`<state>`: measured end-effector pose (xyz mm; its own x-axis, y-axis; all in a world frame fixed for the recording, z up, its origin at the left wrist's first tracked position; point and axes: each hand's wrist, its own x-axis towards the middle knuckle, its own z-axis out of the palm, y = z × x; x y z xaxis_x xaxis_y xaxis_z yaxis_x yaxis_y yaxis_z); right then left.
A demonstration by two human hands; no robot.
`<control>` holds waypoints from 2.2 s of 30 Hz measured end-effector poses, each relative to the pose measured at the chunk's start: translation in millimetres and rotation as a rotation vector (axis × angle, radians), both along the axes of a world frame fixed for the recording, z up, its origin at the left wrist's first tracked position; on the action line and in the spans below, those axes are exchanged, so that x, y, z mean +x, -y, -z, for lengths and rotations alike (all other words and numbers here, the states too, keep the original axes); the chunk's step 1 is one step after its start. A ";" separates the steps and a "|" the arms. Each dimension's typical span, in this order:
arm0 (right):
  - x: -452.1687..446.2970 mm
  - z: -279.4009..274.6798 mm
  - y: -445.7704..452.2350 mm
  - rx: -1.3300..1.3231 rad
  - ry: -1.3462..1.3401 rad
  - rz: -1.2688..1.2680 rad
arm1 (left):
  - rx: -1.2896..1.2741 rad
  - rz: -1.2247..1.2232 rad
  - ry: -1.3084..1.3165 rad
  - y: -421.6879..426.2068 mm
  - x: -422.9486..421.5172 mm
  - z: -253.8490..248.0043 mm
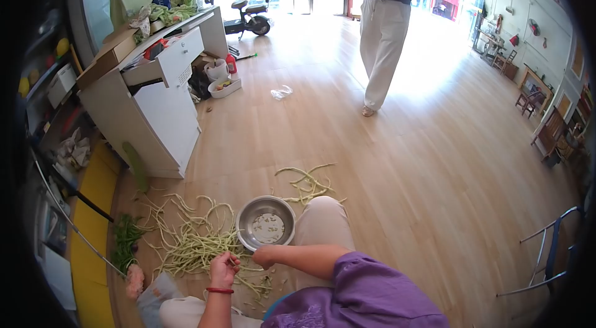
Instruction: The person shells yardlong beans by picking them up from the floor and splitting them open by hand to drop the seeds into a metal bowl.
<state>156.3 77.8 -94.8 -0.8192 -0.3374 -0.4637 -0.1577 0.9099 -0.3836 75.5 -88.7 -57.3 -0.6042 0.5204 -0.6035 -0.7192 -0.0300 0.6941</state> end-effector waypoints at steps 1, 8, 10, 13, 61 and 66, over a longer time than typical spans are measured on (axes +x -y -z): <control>-0.2 3.9 0.5 0.015 -0.014 -0.028 | 0.009 0.008 -0.003 -0.8 1.4 -0.5; -6.3 24.3 2.2 0.006 -0.119 0.022 | 0.013 -0.002 0.008 -0.5 4.1 1.4; -2.5 5.3 5.3 -0.039 -0.126 0.062 | 0.021 -0.005 0.011 1.3 2.9 3.4; 1.5 -19.5 7.5 -0.106 -0.106 0.081 | 0.022 -0.012 0.001 5.1 3.0 3.4; 89.3 -208.3 118.9 -1.544 0.484 -0.558 | 0.048 0.046 0.192 -16.5 11.5 14.0; 93.1 -227.8 112.7 -1.468 0.456 -0.652 | 0.061 0.025 0.178 -11.4 14.7 11.1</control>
